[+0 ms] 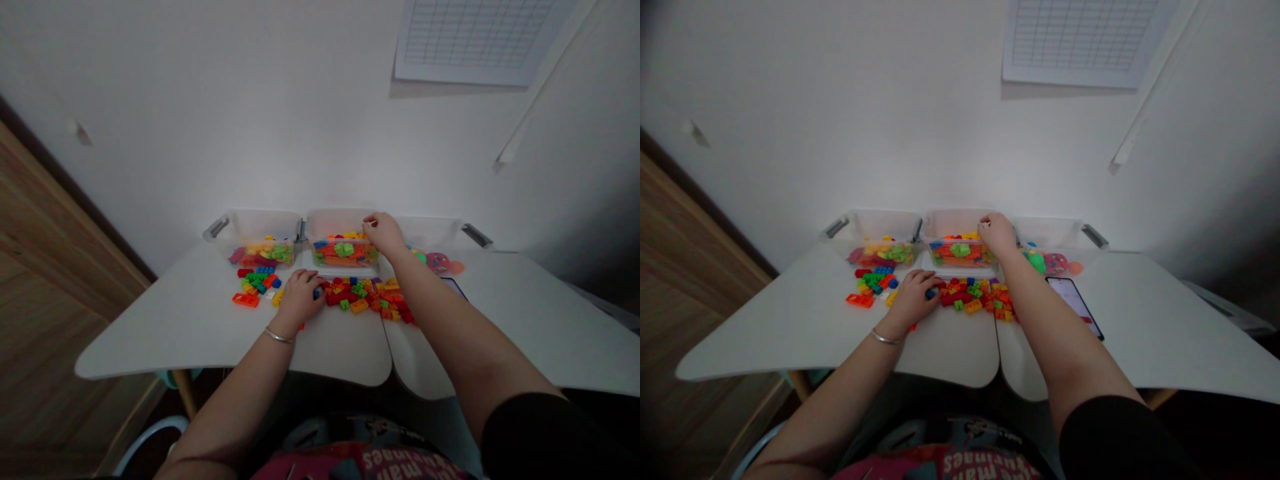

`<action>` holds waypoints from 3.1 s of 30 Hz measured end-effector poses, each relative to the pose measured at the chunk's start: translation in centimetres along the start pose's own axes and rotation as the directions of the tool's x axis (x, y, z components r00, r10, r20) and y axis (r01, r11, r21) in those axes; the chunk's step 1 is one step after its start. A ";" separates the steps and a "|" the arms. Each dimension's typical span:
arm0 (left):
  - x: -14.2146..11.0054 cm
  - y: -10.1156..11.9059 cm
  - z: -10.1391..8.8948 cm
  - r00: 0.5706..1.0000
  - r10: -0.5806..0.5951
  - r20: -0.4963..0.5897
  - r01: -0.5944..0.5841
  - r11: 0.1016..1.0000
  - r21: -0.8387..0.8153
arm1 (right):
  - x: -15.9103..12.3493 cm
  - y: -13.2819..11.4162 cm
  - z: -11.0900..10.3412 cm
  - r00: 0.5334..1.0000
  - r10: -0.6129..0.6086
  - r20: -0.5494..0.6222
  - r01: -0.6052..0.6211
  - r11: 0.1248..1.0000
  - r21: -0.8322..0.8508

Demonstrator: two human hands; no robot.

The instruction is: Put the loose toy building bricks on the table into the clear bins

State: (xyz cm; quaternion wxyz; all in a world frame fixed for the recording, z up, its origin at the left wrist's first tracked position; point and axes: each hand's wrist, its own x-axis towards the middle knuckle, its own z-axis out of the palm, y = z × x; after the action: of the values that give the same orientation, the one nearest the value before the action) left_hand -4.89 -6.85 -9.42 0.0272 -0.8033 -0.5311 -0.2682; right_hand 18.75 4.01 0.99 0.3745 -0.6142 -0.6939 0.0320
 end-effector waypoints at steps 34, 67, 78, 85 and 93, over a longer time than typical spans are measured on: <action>0.4 1.1 -1.0 0.993 0.117 0.009 -0.113 0.976 -0.185 | -16.6 1.5 3.2 0.930 -0.279 0.239 0.286 0.958 0.006; 8.2 1.8 -6.2 0.802 -0.253 -0.541 0.185 0.967 -0.177 | -16.4 0.9 2.4 0.913 -0.249 0.324 0.264 0.964 -0.002; 11.8 3.0 -5.7 0.877 -0.450 -0.167 0.456 0.890 -0.004 | -16.5 1.0 2.4 0.910 -0.275 0.311 0.286 0.958 0.012; 11.0 1.5 -5.0 0.936 -0.277 -0.218 0.265 0.961 -0.082 | -16.4 1.1 2.4 0.905 -0.282 0.317 0.295 0.956 0.010; 5.6 2.5 -5.4 0.914 -0.066 -0.400 0.067 0.998 -0.010 | -16.5 1.1 2.5 0.909 -0.282 0.306 0.292 0.956 0.013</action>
State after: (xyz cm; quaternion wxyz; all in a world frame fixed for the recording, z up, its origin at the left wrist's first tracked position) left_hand -3.28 -4.98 -1.63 0.1277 -0.7128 -0.5418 -0.4267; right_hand 17.70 -9.15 -9.25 0.2536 -0.4995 -0.8262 0.0598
